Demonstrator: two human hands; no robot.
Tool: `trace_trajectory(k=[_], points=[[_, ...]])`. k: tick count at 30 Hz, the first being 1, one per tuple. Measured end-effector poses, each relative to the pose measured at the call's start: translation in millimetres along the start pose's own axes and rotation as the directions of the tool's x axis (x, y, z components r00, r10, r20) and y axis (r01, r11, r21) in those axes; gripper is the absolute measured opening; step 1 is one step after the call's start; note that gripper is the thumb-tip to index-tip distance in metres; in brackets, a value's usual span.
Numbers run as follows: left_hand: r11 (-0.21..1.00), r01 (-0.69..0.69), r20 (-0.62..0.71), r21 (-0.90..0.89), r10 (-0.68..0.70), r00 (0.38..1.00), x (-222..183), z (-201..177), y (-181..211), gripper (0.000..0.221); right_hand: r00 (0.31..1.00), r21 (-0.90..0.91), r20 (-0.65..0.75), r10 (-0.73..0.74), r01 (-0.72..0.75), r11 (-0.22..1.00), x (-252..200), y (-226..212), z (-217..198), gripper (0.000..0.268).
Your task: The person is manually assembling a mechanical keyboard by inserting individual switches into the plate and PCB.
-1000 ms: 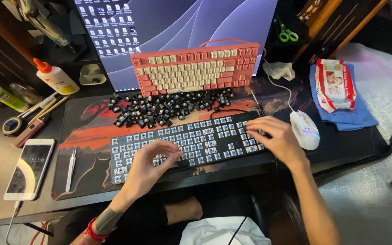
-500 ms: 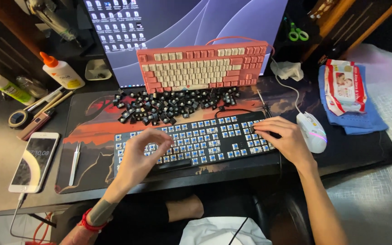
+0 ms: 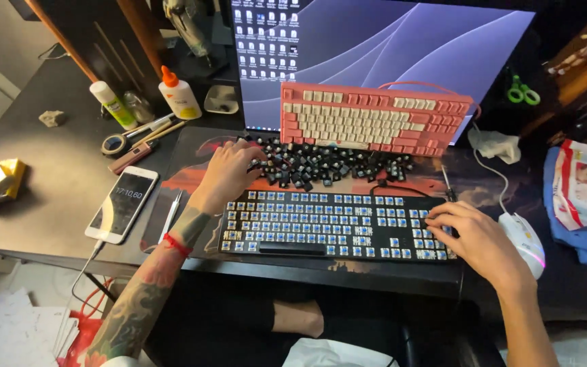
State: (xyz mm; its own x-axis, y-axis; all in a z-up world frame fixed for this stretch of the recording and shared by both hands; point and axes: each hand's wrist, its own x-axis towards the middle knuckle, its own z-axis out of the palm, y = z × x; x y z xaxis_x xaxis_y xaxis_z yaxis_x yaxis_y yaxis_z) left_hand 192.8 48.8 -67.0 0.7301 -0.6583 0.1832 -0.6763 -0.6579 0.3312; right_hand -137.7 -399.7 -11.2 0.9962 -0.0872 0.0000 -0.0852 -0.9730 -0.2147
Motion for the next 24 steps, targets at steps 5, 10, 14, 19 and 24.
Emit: trace_trajectory(k=[5,10,14,19,24], points=[[0.999,0.046,0.178,0.015,-0.048,0.983,16.5,-0.6,-9.2,0.057,1.000,0.036,-0.029,0.012,-0.011,0.999,26.0,-23.8,-9.8,0.032],[0.988,0.152,0.231,-0.003,-0.147,0.962,15.9,-16.6,19.1,0.047,0.992,0.247,-0.008,-0.124,0.122,0.961,82.7,-107.0,-13.3,0.030],[0.991,0.082,0.144,-0.109,-0.066,0.987,6.2,-6.3,-4.6,0.027,0.995,0.160,0.088,-0.039,0.024,0.987,124.2,-121.6,1.6,0.035],[0.989,0.077,0.108,-0.126,-0.064,0.992,-10.1,-13.9,-14.6,0.025,0.965,0.088,-0.011,0.264,-0.262,0.961,144.8,-10.3,21.7,0.035],[0.997,0.067,0.103,-0.047,-0.062,0.993,-4.8,-1.1,-21.4,0.022,0.964,0.285,0.072,0.256,-0.266,0.921,126.6,-11.7,7.5,0.044]])
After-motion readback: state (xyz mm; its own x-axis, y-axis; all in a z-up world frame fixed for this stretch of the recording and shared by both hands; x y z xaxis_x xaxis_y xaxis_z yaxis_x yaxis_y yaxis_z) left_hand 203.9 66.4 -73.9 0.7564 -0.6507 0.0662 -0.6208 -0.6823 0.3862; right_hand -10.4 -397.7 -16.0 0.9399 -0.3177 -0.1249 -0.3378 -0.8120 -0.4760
